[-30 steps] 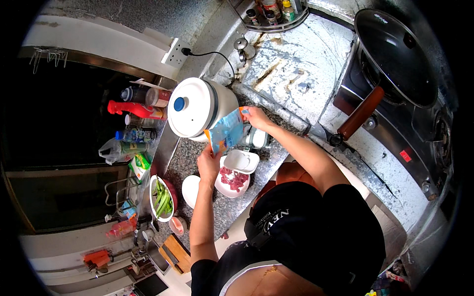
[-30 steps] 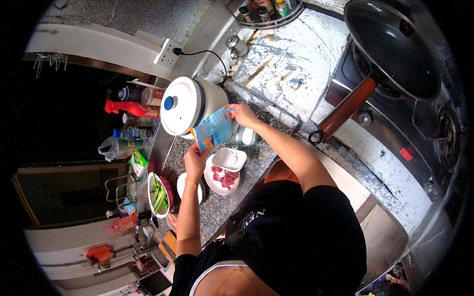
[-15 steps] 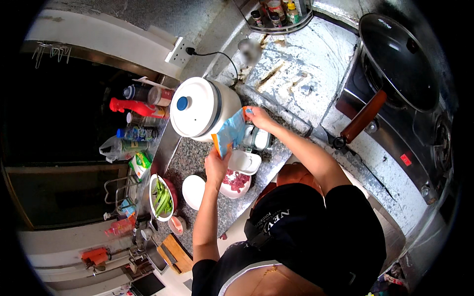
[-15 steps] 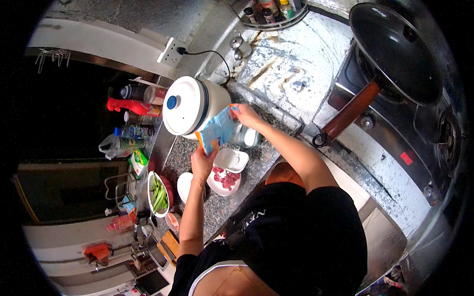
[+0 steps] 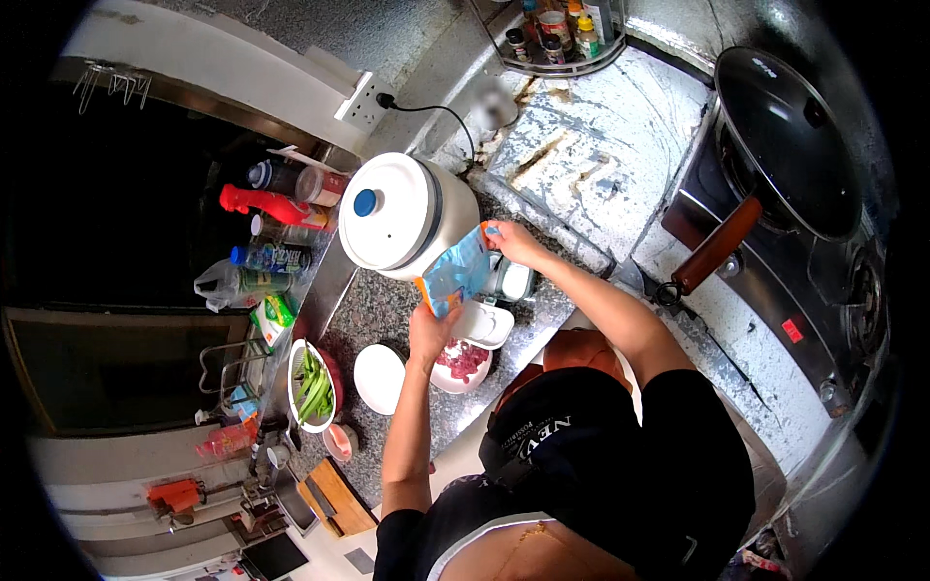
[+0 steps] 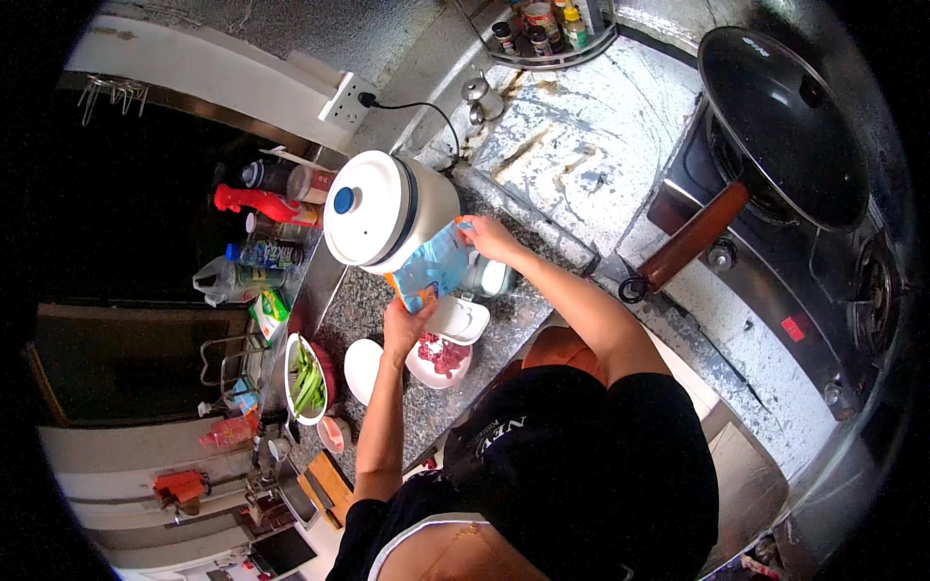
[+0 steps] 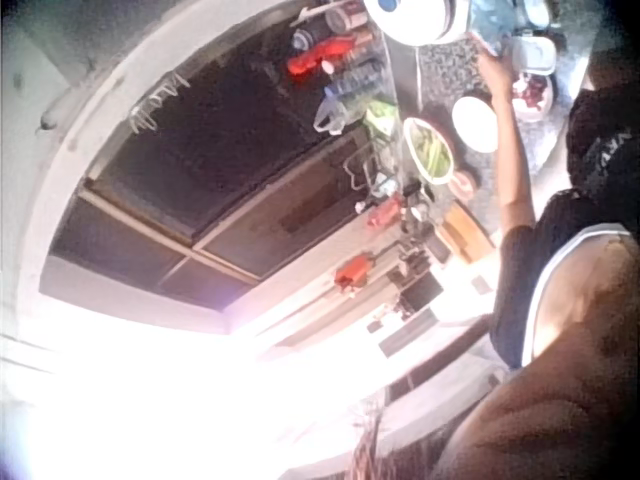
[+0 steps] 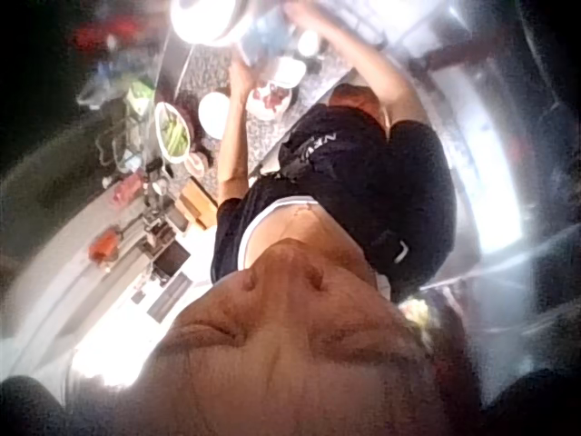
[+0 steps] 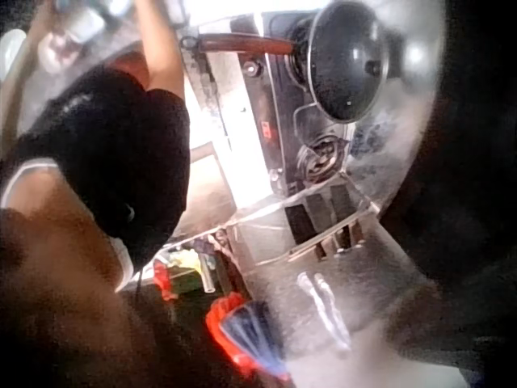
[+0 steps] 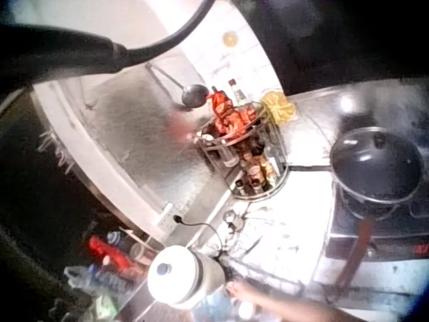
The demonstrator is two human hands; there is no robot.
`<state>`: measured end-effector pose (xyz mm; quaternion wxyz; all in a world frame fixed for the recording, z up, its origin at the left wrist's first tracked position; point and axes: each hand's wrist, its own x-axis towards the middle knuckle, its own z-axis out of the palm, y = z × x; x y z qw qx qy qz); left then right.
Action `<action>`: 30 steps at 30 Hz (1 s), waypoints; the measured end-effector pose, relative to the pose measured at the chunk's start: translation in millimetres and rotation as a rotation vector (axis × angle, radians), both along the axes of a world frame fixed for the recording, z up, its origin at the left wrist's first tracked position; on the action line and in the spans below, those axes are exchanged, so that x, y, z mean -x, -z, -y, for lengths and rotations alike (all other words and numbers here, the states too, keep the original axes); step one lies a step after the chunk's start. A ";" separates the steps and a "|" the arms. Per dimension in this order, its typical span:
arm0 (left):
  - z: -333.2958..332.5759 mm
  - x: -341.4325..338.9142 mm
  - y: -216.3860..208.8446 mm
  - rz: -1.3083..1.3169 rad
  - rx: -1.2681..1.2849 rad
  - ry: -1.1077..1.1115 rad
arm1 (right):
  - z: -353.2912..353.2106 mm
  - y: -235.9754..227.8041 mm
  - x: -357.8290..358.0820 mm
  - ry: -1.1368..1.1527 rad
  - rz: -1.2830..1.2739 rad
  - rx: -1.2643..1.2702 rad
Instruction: The person slices raw meat on a cutting board using a cleaver, then cleans the cleaver and board in a sink before seasoning the meat with powder from bags.
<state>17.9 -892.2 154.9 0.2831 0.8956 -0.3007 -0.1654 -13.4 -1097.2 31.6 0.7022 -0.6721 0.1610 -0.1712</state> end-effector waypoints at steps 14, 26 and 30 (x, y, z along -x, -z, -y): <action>-52.5 -3.3 16.6 -0.718 0.698 -0.341 | -12.7 -135.9 22.8 -0.207 -0.025 0.046; -212.6 90.1 35.4 -1.516 2.161 -0.205 | -174.1 -149.0 57.6 -0.593 -0.092 0.094; -300.1 147.3 34.6 -1.423 2.425 -0.143 | -305.2 -128.4 84.5 -0.899 -0.142 0.195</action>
